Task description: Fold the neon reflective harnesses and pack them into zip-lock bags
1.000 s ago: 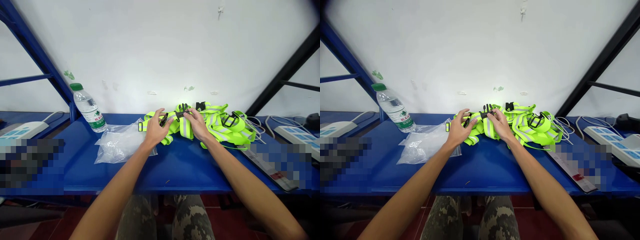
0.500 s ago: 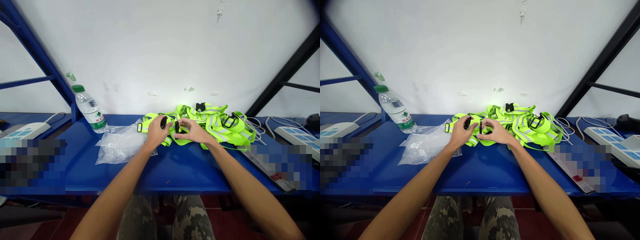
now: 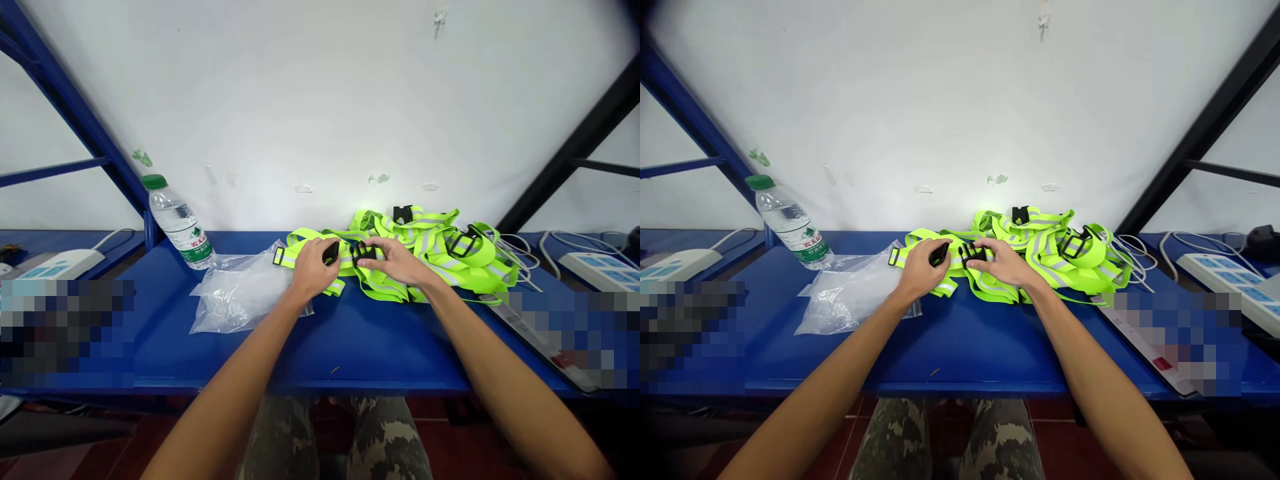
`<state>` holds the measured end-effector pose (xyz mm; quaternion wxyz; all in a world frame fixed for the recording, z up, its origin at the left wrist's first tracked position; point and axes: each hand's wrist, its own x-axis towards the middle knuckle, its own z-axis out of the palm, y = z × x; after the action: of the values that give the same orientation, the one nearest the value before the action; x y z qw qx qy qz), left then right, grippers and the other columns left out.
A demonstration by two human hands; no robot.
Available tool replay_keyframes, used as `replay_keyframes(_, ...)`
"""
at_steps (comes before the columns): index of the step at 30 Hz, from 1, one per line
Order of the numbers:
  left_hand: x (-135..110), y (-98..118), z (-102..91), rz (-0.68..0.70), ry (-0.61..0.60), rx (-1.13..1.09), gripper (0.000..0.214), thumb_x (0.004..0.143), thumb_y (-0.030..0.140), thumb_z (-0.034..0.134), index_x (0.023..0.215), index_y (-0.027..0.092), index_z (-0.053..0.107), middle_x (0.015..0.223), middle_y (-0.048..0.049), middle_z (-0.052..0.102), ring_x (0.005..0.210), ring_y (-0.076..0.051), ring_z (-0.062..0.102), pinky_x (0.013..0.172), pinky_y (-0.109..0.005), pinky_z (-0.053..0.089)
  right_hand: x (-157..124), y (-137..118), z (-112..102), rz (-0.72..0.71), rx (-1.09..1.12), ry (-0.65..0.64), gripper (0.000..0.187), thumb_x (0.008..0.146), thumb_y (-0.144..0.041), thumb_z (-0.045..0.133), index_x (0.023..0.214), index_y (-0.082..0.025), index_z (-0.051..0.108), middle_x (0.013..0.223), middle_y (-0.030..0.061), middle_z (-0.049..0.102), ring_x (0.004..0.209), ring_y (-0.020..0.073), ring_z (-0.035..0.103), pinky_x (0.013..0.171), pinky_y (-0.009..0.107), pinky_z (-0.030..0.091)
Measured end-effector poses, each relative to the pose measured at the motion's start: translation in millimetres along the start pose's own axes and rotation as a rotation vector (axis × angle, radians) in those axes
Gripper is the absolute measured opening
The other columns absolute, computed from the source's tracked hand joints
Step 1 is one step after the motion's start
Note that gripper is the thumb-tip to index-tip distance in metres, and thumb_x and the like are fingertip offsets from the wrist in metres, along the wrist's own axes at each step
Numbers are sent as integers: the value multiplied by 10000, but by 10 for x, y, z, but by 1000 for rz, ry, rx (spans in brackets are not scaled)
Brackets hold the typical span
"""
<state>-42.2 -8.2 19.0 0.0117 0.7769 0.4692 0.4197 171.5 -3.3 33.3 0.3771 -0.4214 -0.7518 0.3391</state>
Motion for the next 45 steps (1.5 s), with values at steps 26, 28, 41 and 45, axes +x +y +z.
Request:
replay_keyframes(26, 71, 166, -33, -234, -28, -791, 247, 752, 296, 728, 946, 146, 693, 960, -68, 738, 910, -191, 682, 867, -320, 532, -62, -137, 73, -64, 218, -6, 423, 702, -387, 814, 1089, -257, 705, 1160, 24, 657, 1144, 229, 556, 999, 369, 403)
replay_keyframes(28, 80, 146, -35, -257, -59, -841, 277, 728, 291, 746, 960, 145, 701, 966, -70, 740, 922, -203, 686, 879, -338, 538, -64, -115, 47, -13, 298, -77, 331, 720, -395, 799, 1003, -244, 719, 1058, 19, 669, 1058, 214, 584, 941, 355, 428)
replay_keyframes(41, 179, 0, -190, -306, 219, -701, 263, 736, 218, 720, 982, 129, 703, 995, -95, 751, 942, -213, 706, 905, -346, 553, -97, -275, -471, 25, 7, 30, 427, 659, -512, 831, 557, -186, 575, 474, -43, 436, 449, 82, 357, 479, 284, 238)
replay_keyframes(45, 175, 68, -176, -283, 317, -607, 240, 776, 211, 695, 1005, 138, 691, 954, -85, 744, 912, -199, 700, 879, -333, 548, 2, -514, -665, -130, -515, 367, 467, 653, -594, 808, 574, -191, 586, 497, -18, 447, 516, 115, 405, 515, 300, 280)
